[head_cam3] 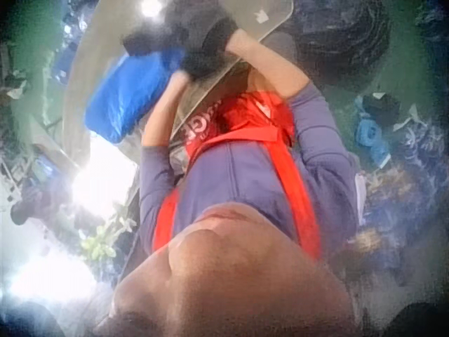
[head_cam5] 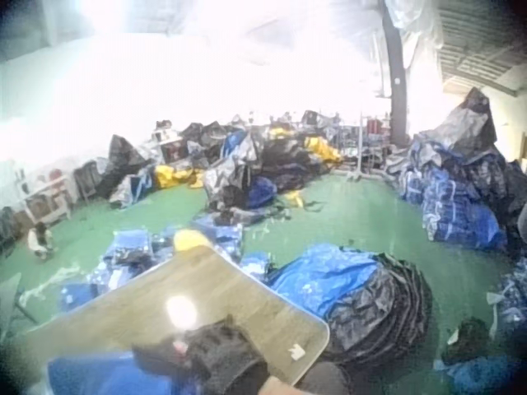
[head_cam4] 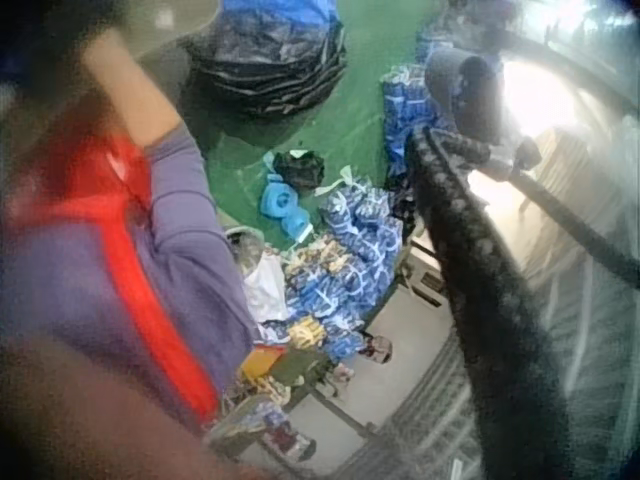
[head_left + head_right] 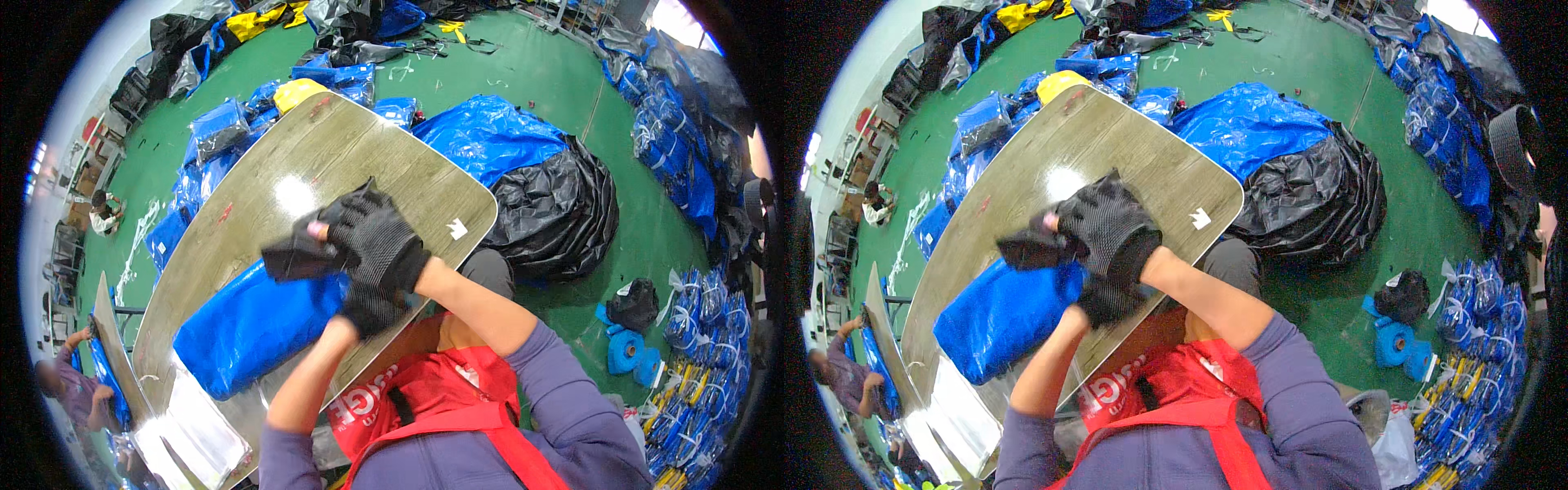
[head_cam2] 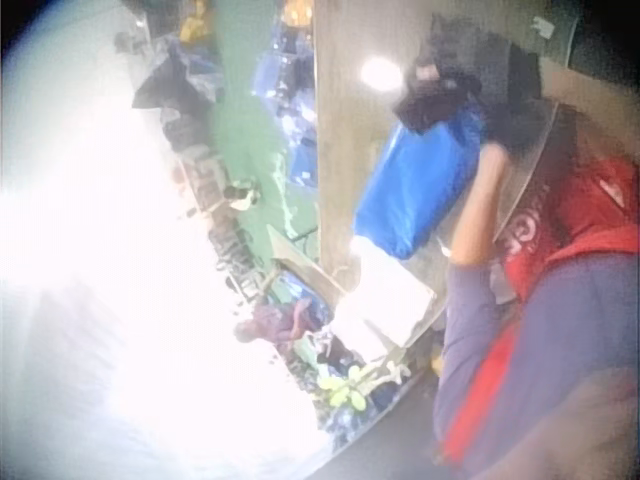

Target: The person repeatedly folds blue and black plastic bags and places them into clear plastic packaging on a table. The person handles the bags one at a time, folds them, and inserts them into the packaging.

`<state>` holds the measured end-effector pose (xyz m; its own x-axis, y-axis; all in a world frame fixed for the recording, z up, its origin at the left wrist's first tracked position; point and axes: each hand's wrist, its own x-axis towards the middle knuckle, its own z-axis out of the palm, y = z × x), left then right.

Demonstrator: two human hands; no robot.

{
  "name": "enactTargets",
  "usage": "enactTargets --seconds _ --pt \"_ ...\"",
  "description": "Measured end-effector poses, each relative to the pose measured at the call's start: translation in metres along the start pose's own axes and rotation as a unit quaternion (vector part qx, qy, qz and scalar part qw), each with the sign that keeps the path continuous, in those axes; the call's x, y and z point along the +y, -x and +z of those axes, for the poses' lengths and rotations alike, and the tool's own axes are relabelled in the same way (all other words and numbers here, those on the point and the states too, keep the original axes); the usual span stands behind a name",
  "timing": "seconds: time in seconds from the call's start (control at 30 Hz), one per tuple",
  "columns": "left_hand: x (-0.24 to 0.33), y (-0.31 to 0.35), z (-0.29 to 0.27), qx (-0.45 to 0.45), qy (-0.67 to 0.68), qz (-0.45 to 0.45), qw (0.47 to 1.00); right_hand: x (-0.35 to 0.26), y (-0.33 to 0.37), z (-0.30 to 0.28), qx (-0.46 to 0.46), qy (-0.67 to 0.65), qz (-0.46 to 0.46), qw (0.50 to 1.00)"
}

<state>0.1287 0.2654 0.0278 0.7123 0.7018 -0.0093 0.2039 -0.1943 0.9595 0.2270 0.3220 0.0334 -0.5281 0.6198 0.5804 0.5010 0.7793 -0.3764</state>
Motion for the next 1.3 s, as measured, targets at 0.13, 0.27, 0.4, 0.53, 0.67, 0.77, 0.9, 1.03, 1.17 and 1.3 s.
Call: enactTargets --seconds 0.13,0.27,0.4,0.53,0.67,0.77,0.9,1.03,1.17,1.3 --pt "0.03 0.08 -0.048 0.019 -0.272 0.067 0.96 -0.018 0.009 -0.002 0.016 0.028 -0.045 0.998" --pt "-0.033 0.089 -0.091 0.156 -0.538 -0.099 0.822 -0.006 -0.003 0.004 -0.11 -0.215 0.099 0.965" --pt "-0.09 0.096 -0.091 0.173 -0.447 -0.09 0.873 0.02 -0.018 0.033 -0.103 0.114 0.161 0.975" --pt "-0.096 0.103 -0.085 0.141 -0.466 -0.096 0.868 0.029 0.005 0.053 -0.048 0.097 0.156 0.982" --pt "-0.084 0.099 -0.088 0.14 -0.455 -0.09 0.875 0.025 -0.01 0.045 -0.099 0.149 0.192 0.965" --pt "-0.082 0.096 -0.089 0.164 -0.445 -0.074 0.877 0.021 -0.077 0.043 -0.277 0.255 0.156 0.913" --pt "-0.083 0.096 -0.087 0.178 -0.414 -0.062 0.89 0.007 -0.165 0.103 0.004 0.061 0.051 0.997" --pt "-0.08 0.096 -0.093 0.144 -0.403 -0.093 0.899 0.041 -0.152 0.187 -0.079 0.043 0.099 0.991" --pt "-0.079 0.093 -0.11 0.065 -0.397 -0.126 0.907 0.088 -0.129 0.227 0.057 -0.051 0.18 0.981" --pt "-0.093 0.095 -0.121 0.079 -0.574 -0.124 0.805 0.082 -0.141 0.213 -0.021 -0.003 0.164 0.986"
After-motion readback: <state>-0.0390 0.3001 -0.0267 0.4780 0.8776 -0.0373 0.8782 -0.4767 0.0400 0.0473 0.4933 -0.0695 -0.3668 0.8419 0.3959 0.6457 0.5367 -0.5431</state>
